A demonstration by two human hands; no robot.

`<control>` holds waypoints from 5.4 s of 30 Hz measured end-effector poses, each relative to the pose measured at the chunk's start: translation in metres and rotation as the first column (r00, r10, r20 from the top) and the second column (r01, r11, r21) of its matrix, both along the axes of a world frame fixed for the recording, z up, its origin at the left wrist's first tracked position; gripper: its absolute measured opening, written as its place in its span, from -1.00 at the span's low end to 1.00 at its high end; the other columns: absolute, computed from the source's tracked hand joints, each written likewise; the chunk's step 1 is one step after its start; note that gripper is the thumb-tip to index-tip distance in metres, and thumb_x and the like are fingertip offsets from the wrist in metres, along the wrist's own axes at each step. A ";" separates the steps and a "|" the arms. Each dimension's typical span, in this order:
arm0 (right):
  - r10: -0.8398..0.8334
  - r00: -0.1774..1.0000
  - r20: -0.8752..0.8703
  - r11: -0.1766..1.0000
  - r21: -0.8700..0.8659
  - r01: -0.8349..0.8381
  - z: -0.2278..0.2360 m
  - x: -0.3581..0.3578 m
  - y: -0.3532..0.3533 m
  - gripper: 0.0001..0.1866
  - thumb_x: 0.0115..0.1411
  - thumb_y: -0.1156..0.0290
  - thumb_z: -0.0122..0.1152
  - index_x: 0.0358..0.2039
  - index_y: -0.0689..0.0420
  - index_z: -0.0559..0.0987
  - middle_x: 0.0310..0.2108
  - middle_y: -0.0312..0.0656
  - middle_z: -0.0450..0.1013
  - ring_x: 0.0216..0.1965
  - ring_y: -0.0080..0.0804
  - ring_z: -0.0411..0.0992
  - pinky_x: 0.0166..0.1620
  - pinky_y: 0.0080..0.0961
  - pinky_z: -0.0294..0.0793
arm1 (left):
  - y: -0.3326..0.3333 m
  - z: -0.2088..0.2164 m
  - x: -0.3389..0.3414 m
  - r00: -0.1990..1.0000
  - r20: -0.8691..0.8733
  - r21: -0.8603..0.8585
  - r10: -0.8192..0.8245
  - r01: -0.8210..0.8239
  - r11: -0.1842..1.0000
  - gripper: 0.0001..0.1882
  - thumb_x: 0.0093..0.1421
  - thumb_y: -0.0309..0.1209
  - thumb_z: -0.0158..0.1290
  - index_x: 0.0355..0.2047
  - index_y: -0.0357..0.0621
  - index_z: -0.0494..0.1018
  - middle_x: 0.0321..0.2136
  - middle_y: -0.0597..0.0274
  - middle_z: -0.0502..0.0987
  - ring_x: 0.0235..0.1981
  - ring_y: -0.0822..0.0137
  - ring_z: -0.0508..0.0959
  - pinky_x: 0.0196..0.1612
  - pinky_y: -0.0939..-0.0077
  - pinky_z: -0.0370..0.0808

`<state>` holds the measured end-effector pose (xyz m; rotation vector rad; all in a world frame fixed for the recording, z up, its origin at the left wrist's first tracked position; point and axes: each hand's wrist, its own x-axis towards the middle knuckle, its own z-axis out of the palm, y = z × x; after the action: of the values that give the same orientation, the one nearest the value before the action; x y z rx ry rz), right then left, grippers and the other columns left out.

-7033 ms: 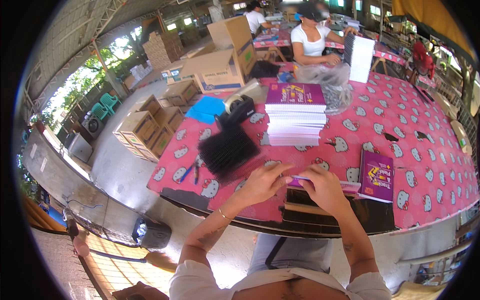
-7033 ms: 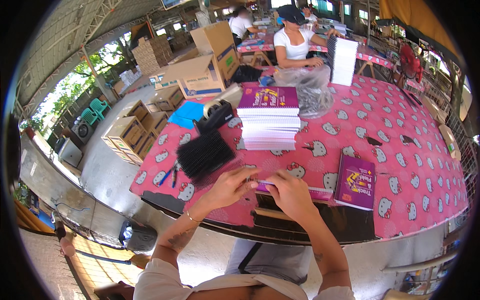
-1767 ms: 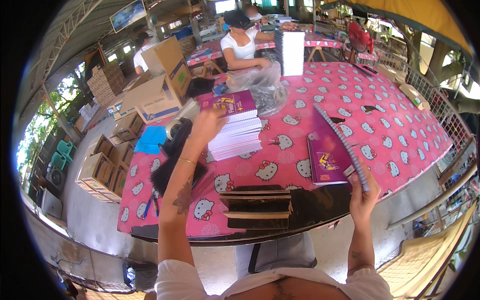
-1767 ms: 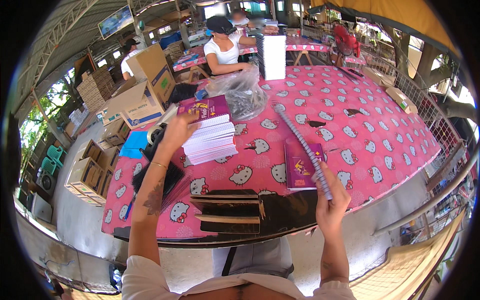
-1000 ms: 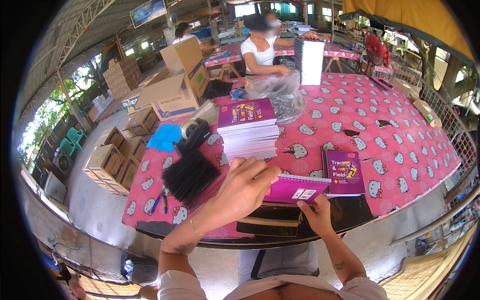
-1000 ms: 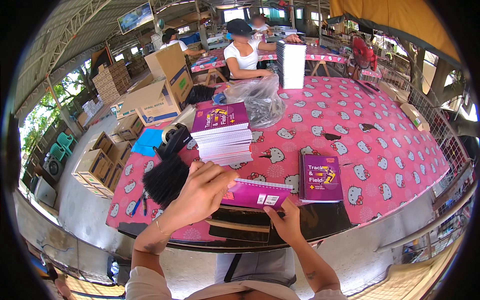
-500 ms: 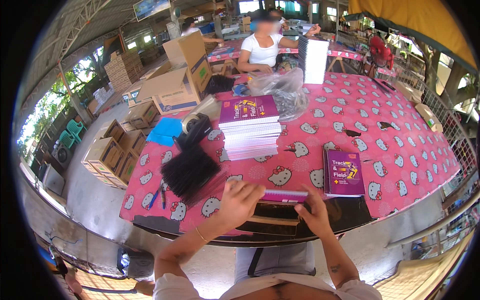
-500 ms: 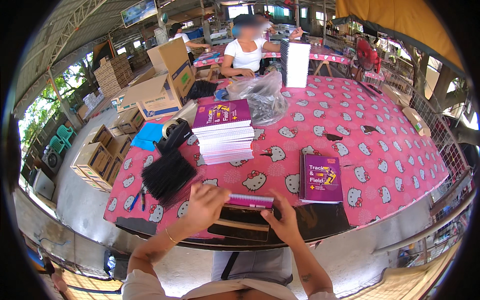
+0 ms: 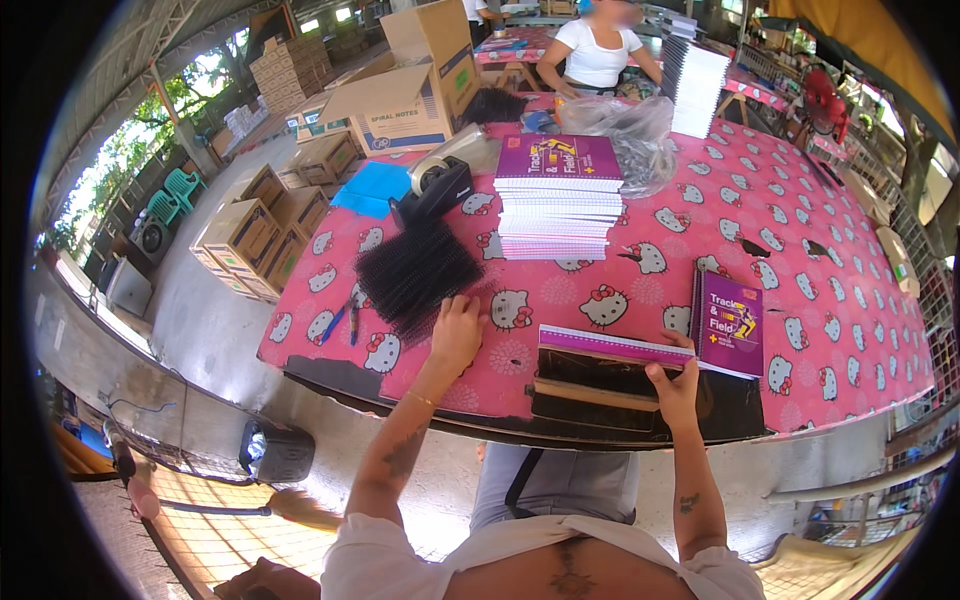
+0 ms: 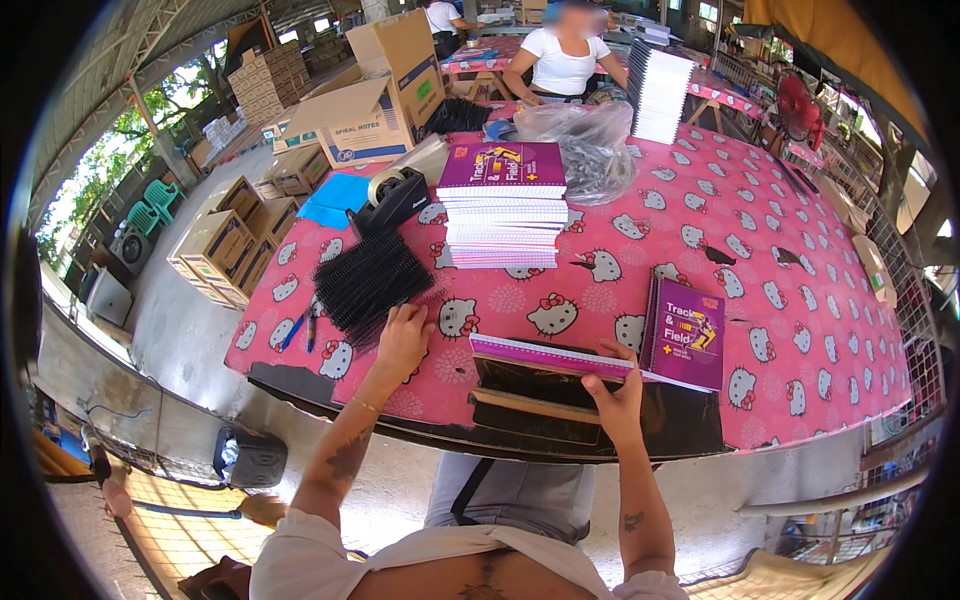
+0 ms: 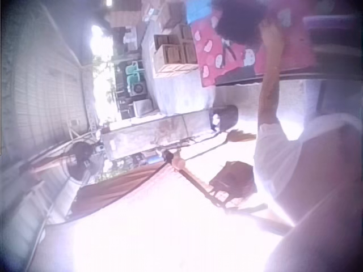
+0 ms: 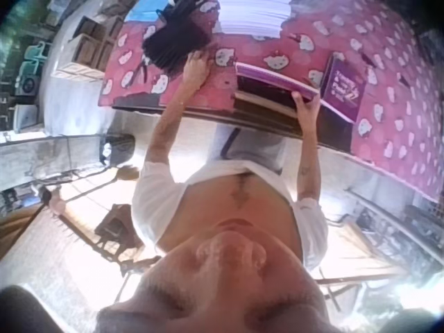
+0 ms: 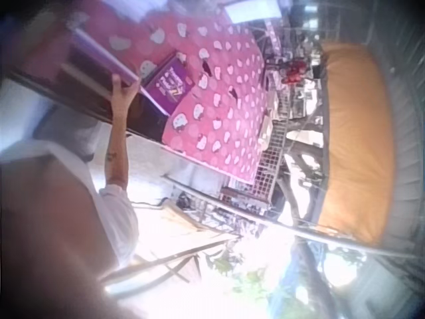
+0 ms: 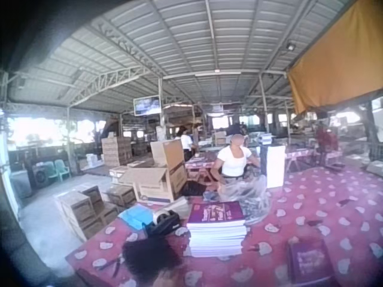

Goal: The person removes plastic wrapping from a stack of spiral binding coils and inserts a coil into the punched holes of a notebook by hand.

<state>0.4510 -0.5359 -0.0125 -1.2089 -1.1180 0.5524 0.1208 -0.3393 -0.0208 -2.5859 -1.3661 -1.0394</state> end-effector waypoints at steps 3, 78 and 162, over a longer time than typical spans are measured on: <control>-0.012 1.000 -0.003 0.999 -0.029 0.012 0.018 -0.006 -0.003 -0.24 0.11 0.11 0.53 0.18 0.28 0.42 0.01 -0.16 0.42 0.06 -0.38 0.35 0.13 -0.39 0.35 | 0.013 -0.002 -0.002 0.997 -0.035 0.249 -0.068 0.075 0.966 -0.83 0.25 -0.48 0.12 -0.16 -0.26 0.52 -0.29 0.01 0.53 -0.25 -0.06 0.56 -0.16 0.05 0.52; 0.106 0.537 0.837 0.994 -0.097 -0.046 0.107 -0.012 0.015 -0.76 0.25 0.25 0.23 -0.08 -0.10 0.66 -0.45 -0.03 0.59 -0.42 0.03 0.59 -0.35 -0.04 0.53 | -0.127 0.078 0.099 0.860 -0.439 -0.050 -0.259 0.264 0.963 -0.08 0.23 0.02 0.12 0.34 -0.49 0.14 0.37 -0.47 0.10 0.45 -0.32 0.04 0.42 -0.36 -0.08; 0.458 0.825 0.330 0.889 -0.199 -0.413 0.103 0.044 0.016 -0.88 0.15 0.56 0.30 -0.28 0.27 0.64 -0.39 -0.17 0.62 -0.26 -0.49 0.63 -0.18 -0.52 0.61 | -0.109 0.108 0.145 0.811 0.016 0.057 -0.586 0.584 0.810 -0.80 0.25 -0.26 0.22 -0.25 -0.12 0.57 -0.39 0.20 0.64 -0.36 0.17 0.63 0.24 0.00 0.30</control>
<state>0.4948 -0.5198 0.0903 -1.1898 -1.7322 0.7682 0.2661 -0.4482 0.0869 -3.0353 -0.5090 -1.1478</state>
